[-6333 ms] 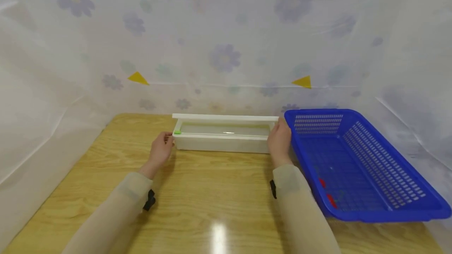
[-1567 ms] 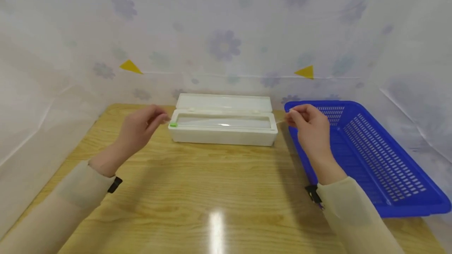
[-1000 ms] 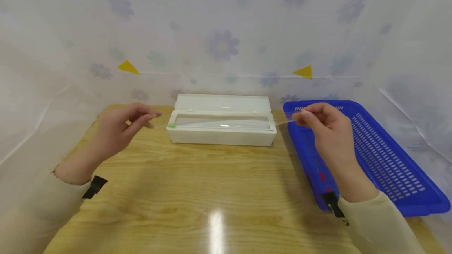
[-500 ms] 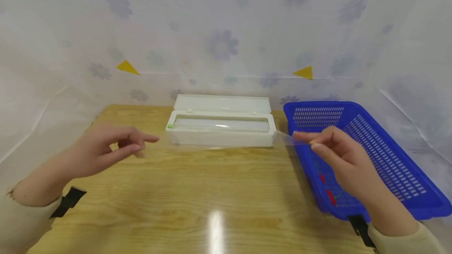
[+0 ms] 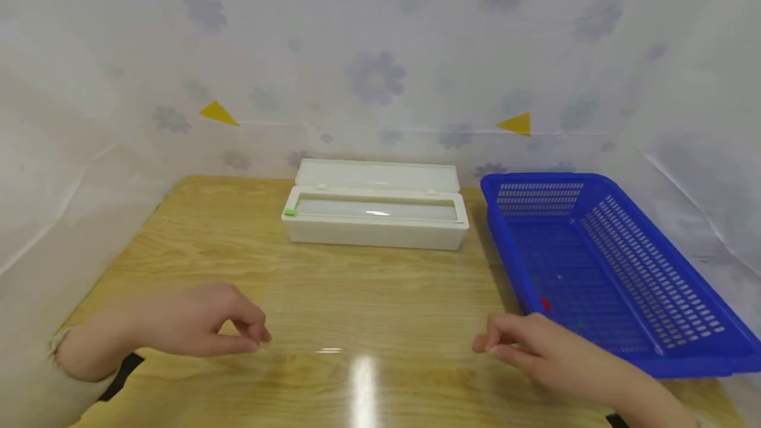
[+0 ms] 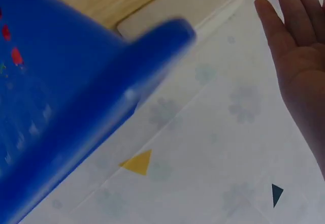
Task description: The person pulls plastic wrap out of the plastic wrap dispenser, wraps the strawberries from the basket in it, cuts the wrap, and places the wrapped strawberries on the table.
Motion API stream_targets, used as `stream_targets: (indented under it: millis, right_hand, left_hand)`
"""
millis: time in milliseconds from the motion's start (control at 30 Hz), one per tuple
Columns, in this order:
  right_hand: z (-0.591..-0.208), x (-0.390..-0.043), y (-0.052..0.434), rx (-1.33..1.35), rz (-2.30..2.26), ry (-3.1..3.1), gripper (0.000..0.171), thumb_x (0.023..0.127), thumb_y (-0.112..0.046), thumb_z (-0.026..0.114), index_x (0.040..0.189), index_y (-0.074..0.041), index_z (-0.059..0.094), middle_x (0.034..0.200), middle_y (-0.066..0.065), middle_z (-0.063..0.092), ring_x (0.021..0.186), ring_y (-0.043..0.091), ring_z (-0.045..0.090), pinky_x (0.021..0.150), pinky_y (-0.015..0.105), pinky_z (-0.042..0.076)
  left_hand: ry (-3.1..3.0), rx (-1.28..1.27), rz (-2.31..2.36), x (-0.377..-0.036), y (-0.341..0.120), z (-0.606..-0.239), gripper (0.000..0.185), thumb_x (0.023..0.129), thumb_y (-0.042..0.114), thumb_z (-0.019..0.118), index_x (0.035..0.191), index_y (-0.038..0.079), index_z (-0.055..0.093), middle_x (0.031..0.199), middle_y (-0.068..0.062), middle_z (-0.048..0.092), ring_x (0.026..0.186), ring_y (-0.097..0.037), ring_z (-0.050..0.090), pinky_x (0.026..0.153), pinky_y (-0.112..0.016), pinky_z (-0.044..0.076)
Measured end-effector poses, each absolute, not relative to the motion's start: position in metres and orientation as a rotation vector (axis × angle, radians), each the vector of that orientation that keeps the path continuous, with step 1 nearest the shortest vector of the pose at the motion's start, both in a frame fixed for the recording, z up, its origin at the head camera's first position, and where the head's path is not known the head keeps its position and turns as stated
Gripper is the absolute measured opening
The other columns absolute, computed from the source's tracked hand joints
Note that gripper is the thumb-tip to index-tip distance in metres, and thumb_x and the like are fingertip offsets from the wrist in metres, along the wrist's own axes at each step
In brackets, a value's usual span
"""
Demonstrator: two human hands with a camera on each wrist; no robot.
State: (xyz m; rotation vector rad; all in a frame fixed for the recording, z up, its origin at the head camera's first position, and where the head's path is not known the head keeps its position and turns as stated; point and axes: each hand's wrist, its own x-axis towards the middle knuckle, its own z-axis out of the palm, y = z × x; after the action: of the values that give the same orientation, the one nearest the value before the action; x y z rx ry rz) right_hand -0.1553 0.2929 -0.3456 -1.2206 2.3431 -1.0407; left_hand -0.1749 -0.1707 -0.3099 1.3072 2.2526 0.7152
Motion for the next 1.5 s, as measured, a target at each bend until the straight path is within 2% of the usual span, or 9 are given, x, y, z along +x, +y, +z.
stream_targets:
  millis: [167,400,567,767,933,1133,1233,1333,1500]
  right_hand:
    - [-0.376,-0.154,0.278,-1.394,-0.851,2.465,0.023,0.087,0.004,0.056,0.089,-0.019,0.052,0.097,-0.004,0.069,0.095,0.000,0.062,0.068,0.016,0.049]
    - [-0.412,-0.148,0.259,-1.489,-0.645,2.693,0.025,0.077,-0.003,0.067,0.083,-0.024,0.055,0.076,-0.021,0.049,0.072,-0.010,0.042,0.058,0.010,0.034]
    - [-0.425,-0.143,0.253,-1.459,-0.521,2.781,0.022,0.077,-0.012,0.070,0.081,-0.027,0.054,0.075,-0.024,0.044,0.068,-0.009,0.040,0.063,0.022,0.042]
    - [-0.438,-0.140,0.247,-1.488,-0.327,2.930,0.011,0.075,-0.027,0.072,0.073,-0.023,0.063,0.083,-0.009,0.069,0.080,0.012,0.065,0.076,0.040,0.052]
    - [-0.442,-0.141,0.241,-1.485,-0.321,3.011,0.010,0.073,-0.022,0.073,0.075,-0.023,0.063,0.074,-0.017,0.062,0.072,0.007,0.061,0.074,0.039,0.052]
    - [-0.437,-0.137,0.232,-1.051,-0.292,3.072,0.023,0.081,-0.026,0.069,0.102,-0.018,0.067,0.070,-0.015,0.063,0.063,0.009,0.059,0.054,0.029,0.046]
    - [-0.438,-0.138,0.230,-0.950,-0.333,3.096,0.007,0.080,-0.023,0.070,0.084,-0.022,0.064,0.061,-0.019,0.054,0.055,0.001,0.050,0.049,0.025,0.039]
    - [-0.442,-0.140,0.232,-1.053,-0.396,3.135,0.023,0.072,-0.017,0.075,0.067,-0.027,0.055,0.060,-0.022,0.049,0.054,-0.002,0.045,0.049,0.024,0.037]
    - [-0.453,-0.139,0.240,-1.325,-0.424,3.192,0.029,0.059,-0.011,0.081,0.069,-0.027,0.058,0.071,-0.018,0.053,0.066,0.003,0.051,0.059,0.020,0.042]
  left_hand:
    - [2.275,1.317,0.577,-0.174,-0.163,-0.335,0.024,0.094,0.022,0.053,0.070,0.018,0.054,0.070,0.019,0.053,0.074,0.010,0.053,0.069,-0.013,0.046]
    - [2.406,1.330,0.315,-0.172,-0.151,-0.366,0.027,0.090,0.021,0.056,0.063,0.017,0.052,0.056,0.014,0.031,0.053,0.001,0.027,0.051,-0.015,0.027]
    - [2.450,1.274,0.277,-0.171,-0.147,-0.381,0.023,0.091,0.021,0.055,0.068,0.019,0.056,0.056,0.015,0.037,0.052,0.001,0.031,0.052,-0.015,0.031]
    - [2.514,1.181,0.270,-0.170,-0.146,-0.393,0.010,0.092,0.021,0.053,0.090,0.019,0.062,0.068,0.012,0.056,0.061,-0.001,0.049,0.063,-0.021,0.045]
    - [2.568,1.202,0.276,-0.169,-0.147,-0.398,0.011,0.091,0.017,0.055,0.097,0.016,0.064,0.078,0.006,0.066,0.070,-0.006,0.059,0.068,-0.025,0.050]
    - [2.623,1.315,0.286,-0.171,-0.150,-0.408,0.010,0.089,0.016,0.060,0.086,0.018,0.069,0.080,0.011,0.069,0.072,-0.002,0.061,0.068,-0.019,0.048]
    - [2.656,1.351,0.250,-0.170,-0.149,-0.411,0.008,0.086,0.017,0.063,0.083,0.019,0.070,0.078,0.012,0.069,0.071,-0.001,0.060,0.067,-0.018,0.048]
    - [2.687,1.367,0.215,-0.169,-0.148,-0.413,0.006,0.084,0.019,0.066,0.079,0.021,0.068,0.074,0.013,0.067,0.066,0.000,0.058,0.064,-0.017,0.047]
    - [2.747,1.382,0.177,-0.164,-0.146,-0.416,0.008,0.080,0.020,0.070,0.074,0.022,0.063,0.069,0.013,0.059,0.061,0.001,0.052,0.059,-0.016,0.044]
